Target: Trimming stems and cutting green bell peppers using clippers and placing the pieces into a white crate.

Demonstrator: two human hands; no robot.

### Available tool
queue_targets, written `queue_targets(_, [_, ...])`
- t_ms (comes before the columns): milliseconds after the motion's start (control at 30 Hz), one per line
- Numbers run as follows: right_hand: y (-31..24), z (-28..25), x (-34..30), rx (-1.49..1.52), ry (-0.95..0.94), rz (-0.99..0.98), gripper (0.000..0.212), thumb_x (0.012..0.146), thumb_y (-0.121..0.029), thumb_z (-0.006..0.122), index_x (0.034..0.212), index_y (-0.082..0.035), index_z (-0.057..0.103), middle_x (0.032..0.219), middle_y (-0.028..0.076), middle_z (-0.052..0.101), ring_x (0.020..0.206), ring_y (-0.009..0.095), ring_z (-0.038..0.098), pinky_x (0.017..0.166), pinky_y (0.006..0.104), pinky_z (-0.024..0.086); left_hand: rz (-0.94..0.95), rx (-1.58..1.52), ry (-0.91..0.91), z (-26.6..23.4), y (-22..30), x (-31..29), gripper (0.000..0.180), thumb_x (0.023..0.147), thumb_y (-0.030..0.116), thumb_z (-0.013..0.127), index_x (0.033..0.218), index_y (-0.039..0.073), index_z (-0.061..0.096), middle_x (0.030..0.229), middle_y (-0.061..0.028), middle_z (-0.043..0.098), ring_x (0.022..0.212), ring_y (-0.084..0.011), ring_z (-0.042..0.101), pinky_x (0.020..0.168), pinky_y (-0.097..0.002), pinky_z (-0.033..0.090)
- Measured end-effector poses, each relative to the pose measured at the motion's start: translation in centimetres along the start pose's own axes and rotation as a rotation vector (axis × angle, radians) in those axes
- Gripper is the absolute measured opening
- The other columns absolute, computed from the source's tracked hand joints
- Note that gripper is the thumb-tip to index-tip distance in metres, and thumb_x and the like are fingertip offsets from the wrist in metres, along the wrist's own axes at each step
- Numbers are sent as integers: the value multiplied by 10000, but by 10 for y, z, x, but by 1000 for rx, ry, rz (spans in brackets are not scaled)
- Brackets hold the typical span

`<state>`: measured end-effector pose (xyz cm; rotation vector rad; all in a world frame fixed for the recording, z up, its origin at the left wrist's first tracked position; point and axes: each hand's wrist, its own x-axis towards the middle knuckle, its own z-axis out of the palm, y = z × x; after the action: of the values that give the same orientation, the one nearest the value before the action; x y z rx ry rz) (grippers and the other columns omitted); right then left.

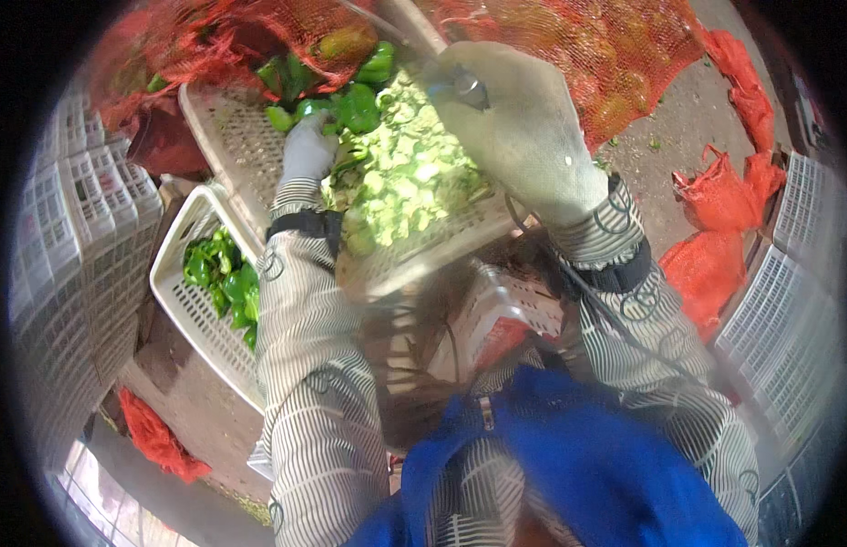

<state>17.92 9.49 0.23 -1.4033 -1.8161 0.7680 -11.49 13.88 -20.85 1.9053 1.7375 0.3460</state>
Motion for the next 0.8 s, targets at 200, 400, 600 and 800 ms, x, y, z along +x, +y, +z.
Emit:
queue_targets(200, [17, -23, 2, -123, 2, 11, 213, 780, -130, 644, 973, -43, 664, 913, 149, 648, 781, 306, 649, 707, 386, 510, -101, 333, -194, 107, -6, -11, 445, 711, 150, 633, 1153, 126, 590, 1106, -193, 623, 1118, -333, 569, 938, -432, 460])
queue_targets(400, [24, -12, -2, -45, 95, -54, 186, 760, -202, 648, 833, -33, 624, 774, 157, 614, 756, 358, 618, 673, 453, 498, -433, -1031, -79, 35, 46, -23, 437, 858, 95, 692, 1268, 81, 543, 940, -47, 663, 829, -109, 630, 685, -224, 531])
queue_targets(600, [-17, -16, -6, 354, -134, 165, 318, 820, -304, 647, 930, -5, 633, 796, 161, 646, 765, 322, 641, 706, 415, 504, 282, -271, 57, -119, 223, -83, 600, 815, -21, 618, 1382, 63, 440, 1258, -145, 569, 1109, -237, 585, 919, -328, 495])
queue_targets(800, [-46, -29, -10, 786, -472, 305, 457, 763, -288, 677, 1088, 28, 622, 830, 149, 651, 733, 200, 639, 669, 321, 504, 230, -1079, 748, -126, 288, -154, 569, 895, 32, 512, 1421, -13, 300, 1391, -175, 425, 1239, -266, 467, 1035, -389, 398])
